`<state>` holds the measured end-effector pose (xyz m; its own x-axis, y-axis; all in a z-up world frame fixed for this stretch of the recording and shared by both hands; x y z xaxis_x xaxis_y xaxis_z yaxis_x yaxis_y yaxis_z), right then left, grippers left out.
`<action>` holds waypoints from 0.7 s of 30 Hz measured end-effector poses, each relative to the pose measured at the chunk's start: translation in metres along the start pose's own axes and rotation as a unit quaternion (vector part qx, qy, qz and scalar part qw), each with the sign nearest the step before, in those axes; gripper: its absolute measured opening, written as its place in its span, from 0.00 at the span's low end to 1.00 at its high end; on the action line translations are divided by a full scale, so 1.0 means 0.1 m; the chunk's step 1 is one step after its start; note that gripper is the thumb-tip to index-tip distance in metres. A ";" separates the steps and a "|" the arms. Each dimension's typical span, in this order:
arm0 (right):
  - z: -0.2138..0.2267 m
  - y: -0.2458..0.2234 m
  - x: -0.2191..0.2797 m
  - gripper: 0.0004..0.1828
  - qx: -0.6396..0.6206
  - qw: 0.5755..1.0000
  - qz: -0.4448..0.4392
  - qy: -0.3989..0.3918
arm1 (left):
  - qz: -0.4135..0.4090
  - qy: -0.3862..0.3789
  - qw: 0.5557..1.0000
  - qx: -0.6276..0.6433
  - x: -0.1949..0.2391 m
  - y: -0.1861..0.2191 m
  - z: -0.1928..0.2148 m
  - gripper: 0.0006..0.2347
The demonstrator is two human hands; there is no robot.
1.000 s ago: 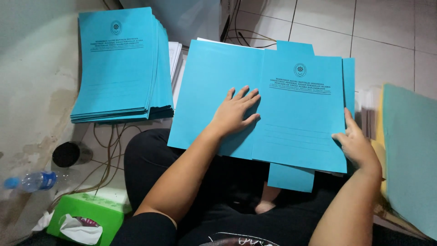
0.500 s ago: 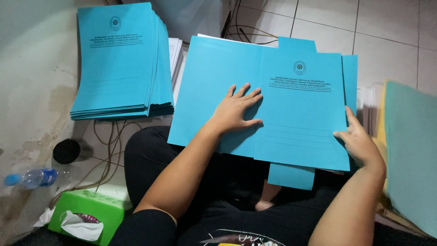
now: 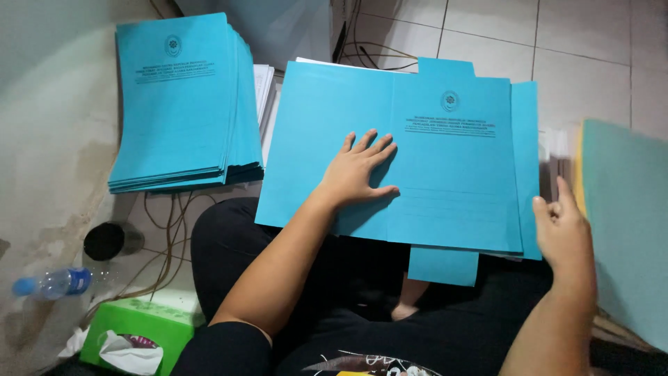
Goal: The person sits on the floor and repeatedly folds light blue folders in half. They pick up a folder, fold it, and smooth the crease with their hands before placing it on a growing stack.
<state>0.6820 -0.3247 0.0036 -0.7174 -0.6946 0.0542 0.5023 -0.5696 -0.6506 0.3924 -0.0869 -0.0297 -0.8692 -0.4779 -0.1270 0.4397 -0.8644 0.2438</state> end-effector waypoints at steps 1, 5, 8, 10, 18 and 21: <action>-0.04 0.34 0.13 0.36 -0.003 1.000 -0.011 0.007 | -0.012 -0.006 1.000 -0.001 0.01 -0.01 0.00 0.40; 0.04 1.26 0.96 0.18 -0.051 0.982 0.091 0.155 | -0.022 0.014 1.000 0.000 -0.03 0.02 0.04 0.38; -0.16 1.69 1.67 0.33 -0.156 0.961 -0.214 0.082 | -0.014 0.023 1.000 -0.016 -0.06 0.09 -0.07 0.35; -0.38 2.12 2.21 0.43 -0.234 0.871 -0.429 0.048 | -0.016 0.028 0.998 -0.046 -0.11 0.20 -0.07 0.34; -0.83 4.36 2.87 0.48 -0.258 0.844 -0.470 0.013 | 0.127 -0.007 0.983 -0.135 -0.30 0.51 -0.24 0.28; -0.69 5.00 2.56 0.47 -0.249 0.851 -0.463 -0.006 | 0.130 0.018 0.984 -0.120 -0.30 0.50 -0.29 0.29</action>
<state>0.7163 -0.7577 -0.3599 -0.6873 -0.0561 0.7242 -0.5445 -0.6200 -0.5649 0.4474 -0.1200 -0.0419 -0.7137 -0.6890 -0.1260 0.6905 -0.7223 0.0390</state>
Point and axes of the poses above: each hand's wrist, its own x-axis away from the middle knuckle, its own z-axis out of the back of the hand, y = z × x, the point moved 7 cm from there along -x, towards the middle knuckle, and after that the axes turned 8 degrees about -x, right-handed, at the moved point
